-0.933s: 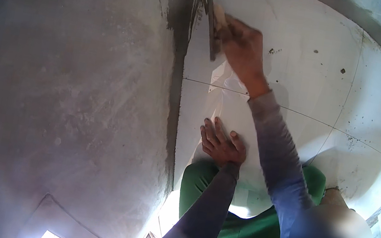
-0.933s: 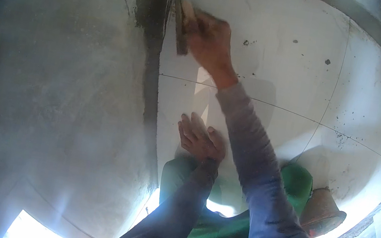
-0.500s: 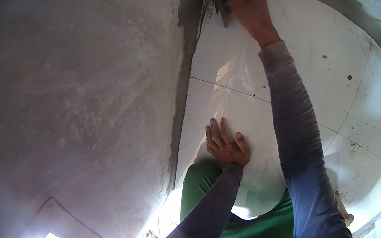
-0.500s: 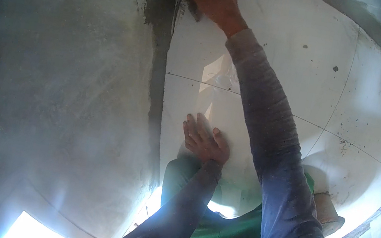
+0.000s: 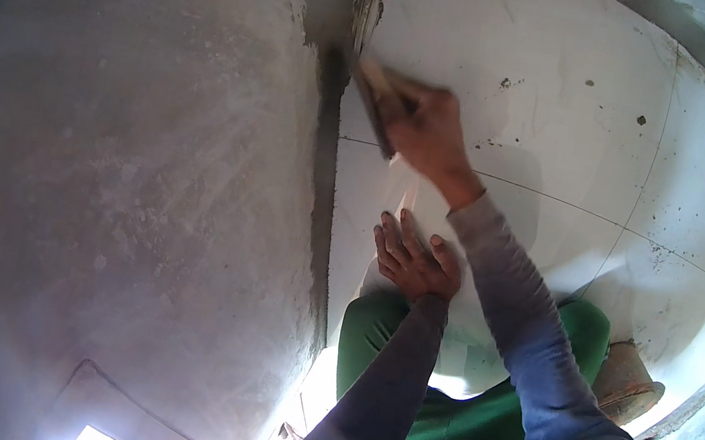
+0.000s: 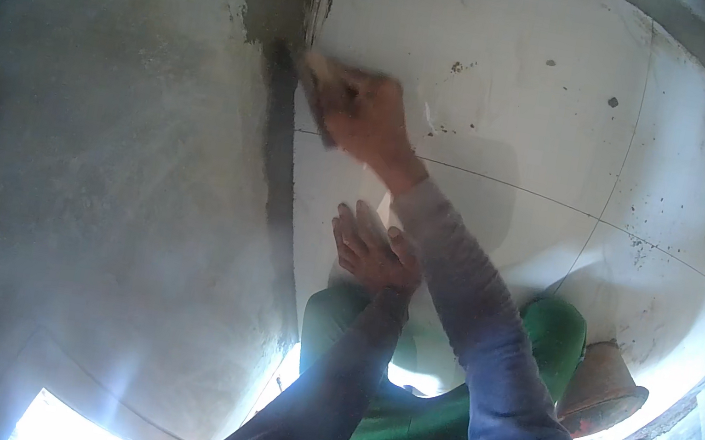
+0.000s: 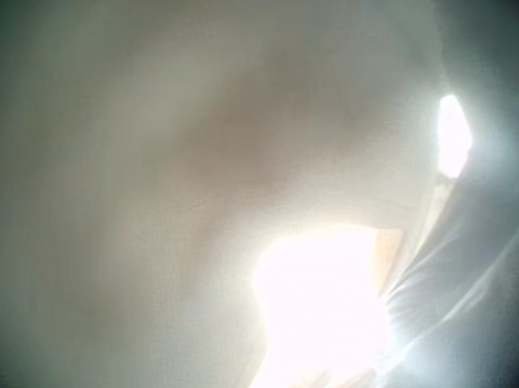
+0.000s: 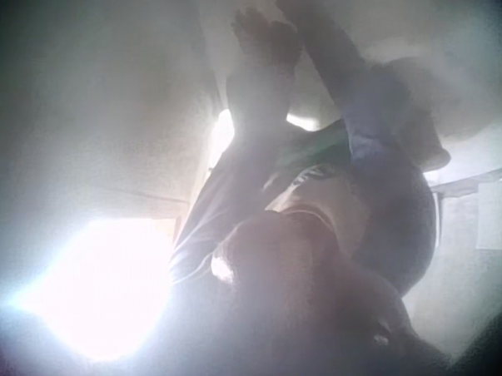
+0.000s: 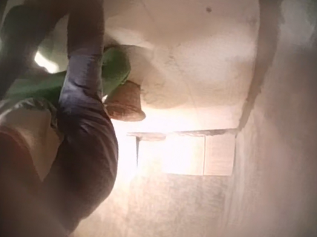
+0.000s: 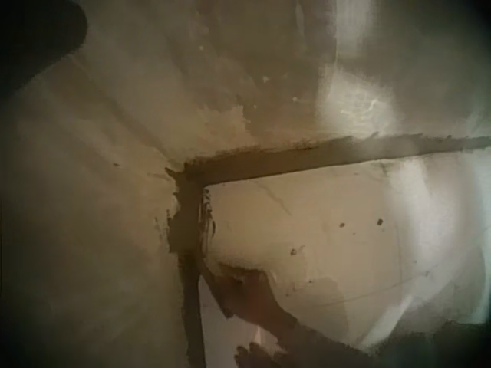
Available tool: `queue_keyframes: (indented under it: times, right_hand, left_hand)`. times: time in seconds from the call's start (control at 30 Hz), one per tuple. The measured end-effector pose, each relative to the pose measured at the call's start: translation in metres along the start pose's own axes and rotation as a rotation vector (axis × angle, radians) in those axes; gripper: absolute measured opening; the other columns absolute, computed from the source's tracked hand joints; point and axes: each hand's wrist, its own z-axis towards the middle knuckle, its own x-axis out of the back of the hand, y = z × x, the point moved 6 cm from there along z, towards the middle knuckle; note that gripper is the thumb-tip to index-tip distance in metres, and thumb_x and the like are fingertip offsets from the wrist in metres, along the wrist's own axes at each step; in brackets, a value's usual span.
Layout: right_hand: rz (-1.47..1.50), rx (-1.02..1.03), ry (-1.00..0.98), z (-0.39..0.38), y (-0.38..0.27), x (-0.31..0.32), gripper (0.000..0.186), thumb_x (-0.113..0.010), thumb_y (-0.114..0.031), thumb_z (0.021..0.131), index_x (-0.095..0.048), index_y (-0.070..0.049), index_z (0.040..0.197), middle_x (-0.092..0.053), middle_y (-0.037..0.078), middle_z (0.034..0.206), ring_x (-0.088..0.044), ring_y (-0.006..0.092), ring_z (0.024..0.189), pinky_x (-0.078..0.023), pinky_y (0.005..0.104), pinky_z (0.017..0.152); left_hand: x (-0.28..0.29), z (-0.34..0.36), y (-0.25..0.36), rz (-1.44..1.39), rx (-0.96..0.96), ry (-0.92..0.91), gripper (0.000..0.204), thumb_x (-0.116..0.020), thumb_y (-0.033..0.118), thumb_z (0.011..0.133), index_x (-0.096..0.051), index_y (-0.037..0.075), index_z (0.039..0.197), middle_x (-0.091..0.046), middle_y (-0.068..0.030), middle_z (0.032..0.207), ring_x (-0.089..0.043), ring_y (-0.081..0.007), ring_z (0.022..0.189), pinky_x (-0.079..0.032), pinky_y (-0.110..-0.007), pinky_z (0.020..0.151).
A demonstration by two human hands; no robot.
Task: The person applies grout to the corner gap between wall tiles using a scraper and a small block, then wipes the excess material away from the tiles with a cloth.
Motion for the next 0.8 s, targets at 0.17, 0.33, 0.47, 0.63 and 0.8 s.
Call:
queue_keyframes:
  times: [0.17,0.33,0.47,0.63,0.8]
  right_hand:
    - [-0.057,0.135,0.048,0.11,-0.032,0.036,0.034,-0.066,-0.03,0.102,-0.079,-0.009,0.126,-0.069,0.02,0.076,-0.063,0.018,0.059,-0.054,0.0351,0.062]
    - [0.111,0.131,-0.109,0.148,-0.059,0.038,0.027,-0.064,-0.021,0.108,-0.074,0.002,0.099,-0.066,0.007,0.066,-0.057,0.0176,0.052,-0.049,0.0356,0.051]
    - [-0.128,0.185,-0.071,0.09,-0.035,0.024,0.03,-0.067,-0.023,0.101,-0.08,-0.011,0.126,-0.075,0.019,0.084,-0.067,0.0208,0.064,-0.055,0.035,0.065]
    - [0.008,0.18,-0.157,-0.001,-0.034,0.009,0.031,-0.071,-0.01,0.097,-0.079,-0.005,0.127,-0.078,0.018,0.093,-0.07,0.0206,0.071,-0.057,0.0357,0.07]
    - [-0.111,0.038,-0.056,0.07,-0.009,0.034,0.033,-0.069,-0.022,0.101,-0.08,-0.003,0.125,-0.077,0.018,0.085,-0.071,0.0183,0.069,-0.057,0.0346,0.067]
  left_hand:
    - [-0.002,0.002,0.004,-0.006,0.017,-0.034,0.068,-0.036,0.052,0.11,-0.046,0.012,0.164,-0.037,-0.0192,0.172,-0.035,-0.0451,0.156,-0.031,-0.064,0.121]
    - [-0.003,0.0,0.003,-0.017,0.019,-0.036,0.069,-0.035,0.054,0.11,-0.046,0.011,0.164,-0.038,-0.0195,0.172,-0.036,-0.045,0.156,-0.031,-0.064,0.121]
    - [-0.006,-0.001,0.007,0.001,0.009,-0.04,0.07,-0.035,0.055,0.11,-0.046,0.011,0.164,-0.038,-0.0195,0.171,-0.036,-0.0442,0.156,-0.031,-0.064,0.121]
    - [-0.004,-0.001,0.0,-0.001,0.021,-0.005,0.069,-0.036,0.054,0.11,-0.046,0.011,0.163,-0.039,-0.0188,0.171,-0.036,-0.0432,0.156,-0.032,-0.063,0.121]
    - [-0.006,0.001,0.002,-0.003,-0.016,0.002,0.069,-0.036,0.054,0.11,-0.047,0.011,0.163,-0.037,-0.0184,0.172,-0.035,-0.0435,0.157,-0.031,-0.064,0.122]
